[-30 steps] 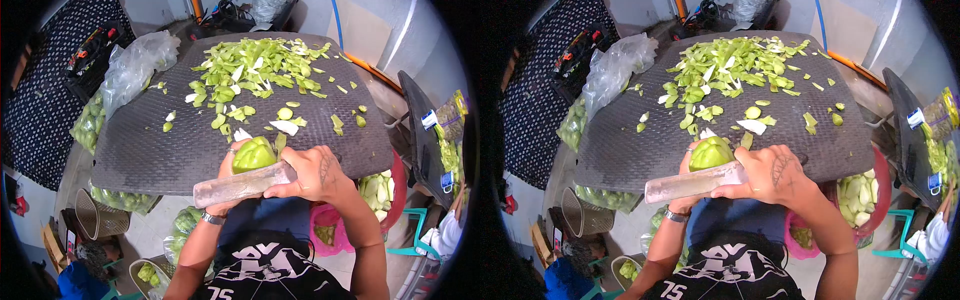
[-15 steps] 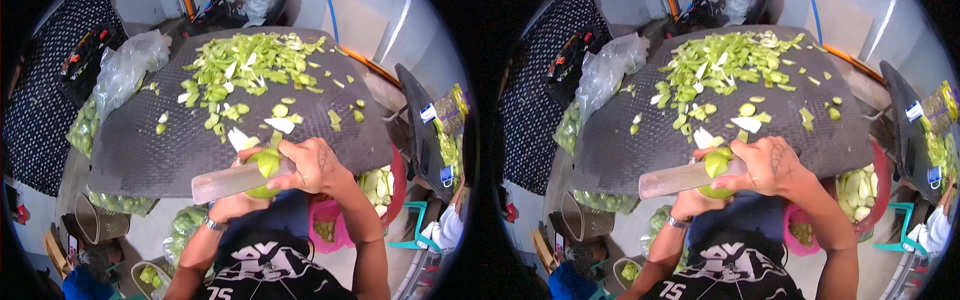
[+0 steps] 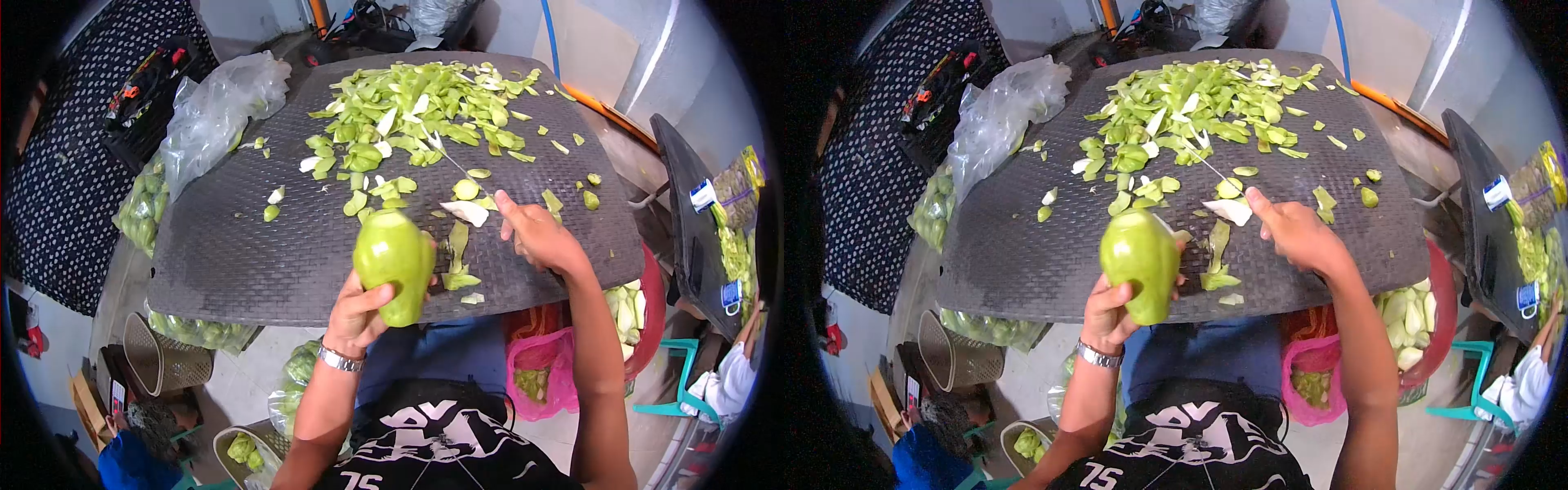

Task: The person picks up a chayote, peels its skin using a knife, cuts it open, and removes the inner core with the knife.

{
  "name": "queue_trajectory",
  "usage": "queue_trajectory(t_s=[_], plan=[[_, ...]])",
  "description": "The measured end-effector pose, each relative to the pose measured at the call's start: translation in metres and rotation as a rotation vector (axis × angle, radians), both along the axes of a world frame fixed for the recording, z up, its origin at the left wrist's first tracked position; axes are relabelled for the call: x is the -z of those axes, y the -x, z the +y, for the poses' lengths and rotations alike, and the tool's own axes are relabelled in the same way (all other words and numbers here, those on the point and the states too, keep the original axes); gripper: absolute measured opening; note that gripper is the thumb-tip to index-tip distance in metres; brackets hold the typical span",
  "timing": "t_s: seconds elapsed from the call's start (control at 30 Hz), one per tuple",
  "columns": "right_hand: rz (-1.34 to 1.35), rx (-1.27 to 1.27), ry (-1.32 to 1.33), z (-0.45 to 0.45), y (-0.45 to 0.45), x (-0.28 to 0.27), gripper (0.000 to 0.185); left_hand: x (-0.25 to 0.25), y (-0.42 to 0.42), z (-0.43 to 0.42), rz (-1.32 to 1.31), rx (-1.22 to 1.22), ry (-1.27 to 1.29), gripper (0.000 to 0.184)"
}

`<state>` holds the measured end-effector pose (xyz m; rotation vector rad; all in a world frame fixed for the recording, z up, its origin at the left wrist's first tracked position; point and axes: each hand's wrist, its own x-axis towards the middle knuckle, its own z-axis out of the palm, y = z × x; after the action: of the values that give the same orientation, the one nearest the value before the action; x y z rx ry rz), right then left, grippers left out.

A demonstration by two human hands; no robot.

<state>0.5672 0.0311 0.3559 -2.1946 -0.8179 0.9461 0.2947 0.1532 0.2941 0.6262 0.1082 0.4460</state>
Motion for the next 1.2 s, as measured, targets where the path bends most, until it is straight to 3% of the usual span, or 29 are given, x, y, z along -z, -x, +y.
queue_trajectory(t_s=[0.07,0.17,0.27,0.3,0.4,0.43,0.53,0.57,0.67,0.8,0.93,1.1,1.2], plan=[[0.003,-0.034,-0.085,-0.006,0.007,-0.002,0.078,0.02,0.006,0.009,-0.107,0.056,0.043,0.089],[0.093,-0.111,-0.213,-0.012,0.026,-0.007,0.071,0.002,0.0,0.012,-0.197,0.171,0.296,0.087],[0.03,-0.165,-0.324,-0.012,0.037,-0.002,0.07,0.001,-0.001,0.005,-0.046,-0.01,0.125,0.086],[-0.03,-0.197,-0.374,-0.01,0.04,0.001,0.067,0.006,0.0,0.002,-0.062,-0.023,0.184,0.088],[-0.236,-0.268,-0.369,-0.017,0.06,-0.012,0.063,0.021,-0.008,-0.001,0.075,-0.106,-0.062,0.092],[-0.219,-0.303,-0.338,-0.019,0.066,-0.02,0.062,0.016,-0.011,-0.003,0.071,-0.084,0.039,0.086],[-0.604,-0.433,-0.314,-0.025,0.08,-0.014,0.068,0.017,-0.02,-0.013,0.263,-0.167,-0.129,0.092],[-0.761,-0.444,-0.384,-0.025,0.085,-0.009,0.064,0.015,-0.021,-0.021,0.178,-0.201,-0.173,0.09],[-0.896,-0.489,-0.358,-0.027,0.088,-0.007,0.073,0.011,-0.032,-0.027,0.25,-0.274,-0.226,0.092],[-0.816,-0.585,-0.322,-0.024,0.078,-0.008,0.076,0.021,-0.038,-0.02,0.301,-0.334,-0.412,0.084],[-0.817,-0.593,-0.418,-0.021,0.068,0.005,0.075,0.009,-0.038,-0.024,0.261,-0.338,-0.397,0.092],[-0.707,-0.293,-0.261,-0.016,0.012,0.018,0.069,-0.003,-0.021,-0.028,0.392,-0.314,-0.669,0.108],[-0.578,-0.256,-0.223,-0.021,0.0,0.016,0.062,-0.01,-0.025,-0.033,0.411,-0.324,-0.592,0.107]])
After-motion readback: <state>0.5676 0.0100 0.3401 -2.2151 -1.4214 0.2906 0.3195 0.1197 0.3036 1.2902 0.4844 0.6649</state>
